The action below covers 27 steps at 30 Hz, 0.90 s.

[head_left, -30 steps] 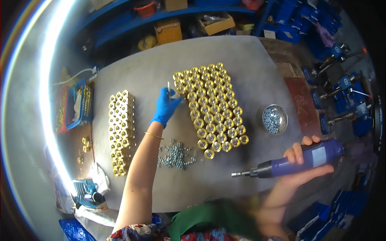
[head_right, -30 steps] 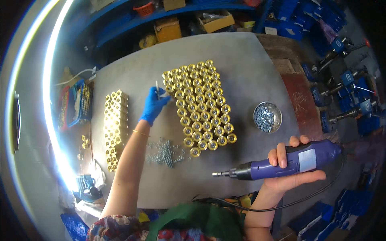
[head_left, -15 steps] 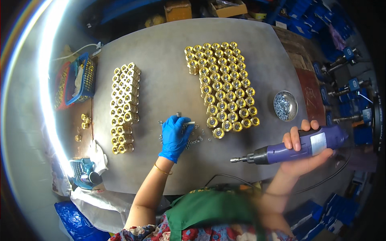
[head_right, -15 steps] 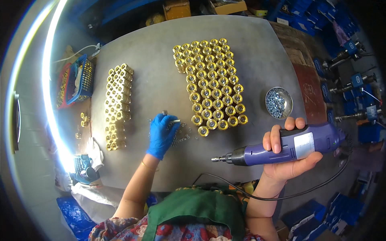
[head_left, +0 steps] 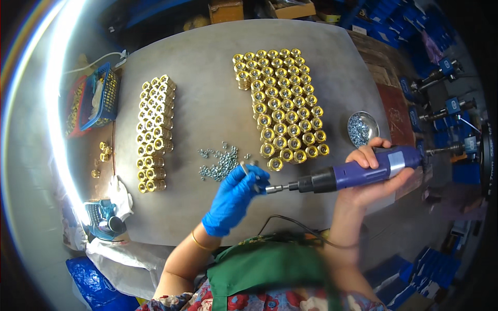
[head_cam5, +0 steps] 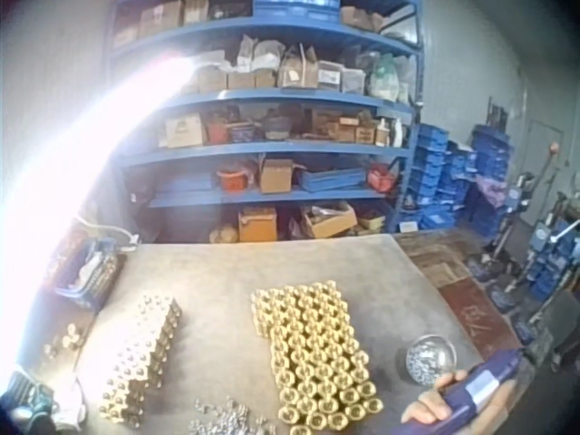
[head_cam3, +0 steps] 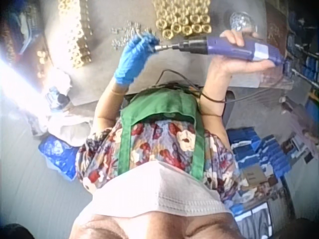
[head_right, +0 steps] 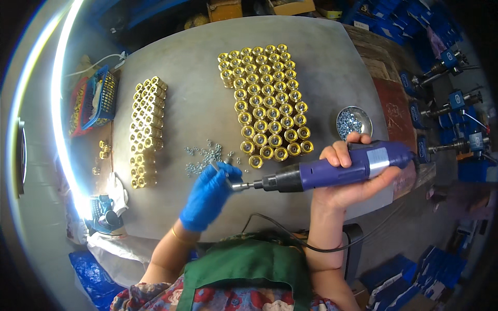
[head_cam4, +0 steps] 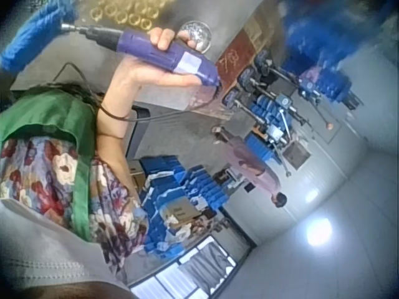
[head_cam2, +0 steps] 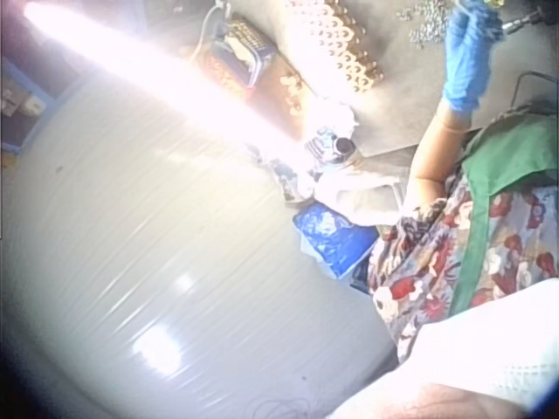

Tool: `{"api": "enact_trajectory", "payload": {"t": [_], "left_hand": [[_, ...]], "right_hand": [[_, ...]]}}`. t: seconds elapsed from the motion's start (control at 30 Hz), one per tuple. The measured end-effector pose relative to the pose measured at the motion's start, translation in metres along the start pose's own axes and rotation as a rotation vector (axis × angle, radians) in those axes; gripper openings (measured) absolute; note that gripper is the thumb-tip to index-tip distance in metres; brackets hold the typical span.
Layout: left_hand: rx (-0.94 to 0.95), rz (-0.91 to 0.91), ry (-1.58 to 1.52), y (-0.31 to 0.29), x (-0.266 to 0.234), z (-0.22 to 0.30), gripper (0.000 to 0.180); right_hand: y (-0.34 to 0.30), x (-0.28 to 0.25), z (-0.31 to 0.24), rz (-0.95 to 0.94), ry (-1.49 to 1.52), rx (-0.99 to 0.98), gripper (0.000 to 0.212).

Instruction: Fastening small screws into brass components using an electric screwdriver.

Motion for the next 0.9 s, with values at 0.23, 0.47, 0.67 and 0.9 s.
{"api": "enact_trajectory", "payload": {"t": [0.23, 0.47, 0.67, 0.9], "left_hand": [[-0.158, 0.029, -0.369, -0.017, 0.027, -0.015, 0.028], [-0.307, -0.056, -0.596, -0.012, 0.040, -0.017, 0.034], [-0.237, -0.033, -0.120, 0.003, 0.008, 0.012, 0.026], [0.236, 0.302, 1.149, 0.050, -0.108, 0.057, 0.021]], "right_hand": [[0.000, -0.021, 0.001, 0.173, 0.074, -0.005, 0.059], [-0.004, -0.043, 0.010, 0.314, 0.178, 0.026, 0.053], [-0.004, -0.054, 0.019, 0.377, 0.432, 0.156, 0.050], [0.002, -0.055, -0.004, 0.296, 0.270, 0.043, 0.051]]}}
Point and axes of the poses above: each hand's wrist, its own y-axis towards the middle knuckle, its own x-axis out of the palm, z = x × y, the point moved 5 cm from there along y, towards the middle knuckle, and after that the axes turned 2 degrees about y, right-handed, at the moved point
